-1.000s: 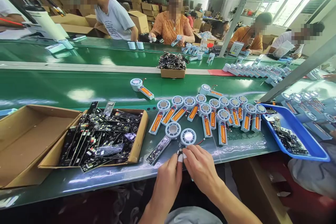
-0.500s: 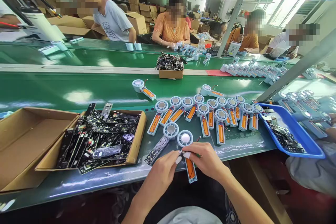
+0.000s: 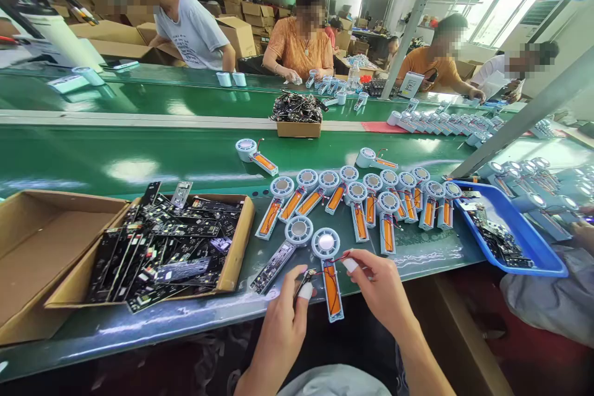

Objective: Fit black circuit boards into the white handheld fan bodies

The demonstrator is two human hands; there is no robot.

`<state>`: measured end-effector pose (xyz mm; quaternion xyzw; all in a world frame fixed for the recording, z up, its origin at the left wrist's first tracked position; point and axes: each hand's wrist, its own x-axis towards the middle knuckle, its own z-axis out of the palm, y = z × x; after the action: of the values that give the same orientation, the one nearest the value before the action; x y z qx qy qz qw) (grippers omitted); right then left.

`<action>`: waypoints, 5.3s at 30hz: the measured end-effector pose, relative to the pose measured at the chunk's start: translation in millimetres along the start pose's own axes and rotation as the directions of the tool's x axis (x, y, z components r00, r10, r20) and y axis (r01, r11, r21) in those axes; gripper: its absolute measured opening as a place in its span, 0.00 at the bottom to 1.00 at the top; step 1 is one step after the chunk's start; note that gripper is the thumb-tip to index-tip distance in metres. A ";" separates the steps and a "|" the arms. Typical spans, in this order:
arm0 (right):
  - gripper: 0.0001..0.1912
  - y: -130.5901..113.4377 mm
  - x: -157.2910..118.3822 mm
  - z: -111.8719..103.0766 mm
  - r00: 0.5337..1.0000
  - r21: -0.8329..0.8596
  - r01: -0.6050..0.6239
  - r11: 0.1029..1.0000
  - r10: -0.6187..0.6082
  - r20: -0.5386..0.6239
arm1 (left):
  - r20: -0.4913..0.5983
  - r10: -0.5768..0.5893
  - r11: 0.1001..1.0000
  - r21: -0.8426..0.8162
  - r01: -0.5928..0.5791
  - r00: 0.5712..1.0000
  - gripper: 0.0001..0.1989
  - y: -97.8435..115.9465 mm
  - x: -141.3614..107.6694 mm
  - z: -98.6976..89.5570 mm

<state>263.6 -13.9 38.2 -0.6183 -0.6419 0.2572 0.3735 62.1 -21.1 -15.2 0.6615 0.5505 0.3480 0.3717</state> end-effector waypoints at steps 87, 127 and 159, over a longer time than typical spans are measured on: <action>0.12 -32.5 6.8 33.2 0.891 -0.435 0.452 0.779 -0.419 0.177 | -0.201 0.235 0.970 0.102 -0.219 0.951 0.15 16.8 -0.1 -6.7; 0.11 -12.4 -3.6 1.7 0.901 0.586 -0.243 0.773 -0.044 0.431 | 0.398 -0.079 0.699 -0.632 0.336 0.914 0.20 33.9 23.7 10.9; 0.35 -19.4 -14.6 22.5 0.896 0.442 -0.294 0.847 0.083 0.437 | 0.355 -0.142 0.489 -0.786 0.378 0.924 0.25 44.5 12.5 1.5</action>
<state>233.3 -27.4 38.0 -0.4961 -0.5511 0.5710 0.3523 86.2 -14.1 23.7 0.3445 0.3579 0.4252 0.7566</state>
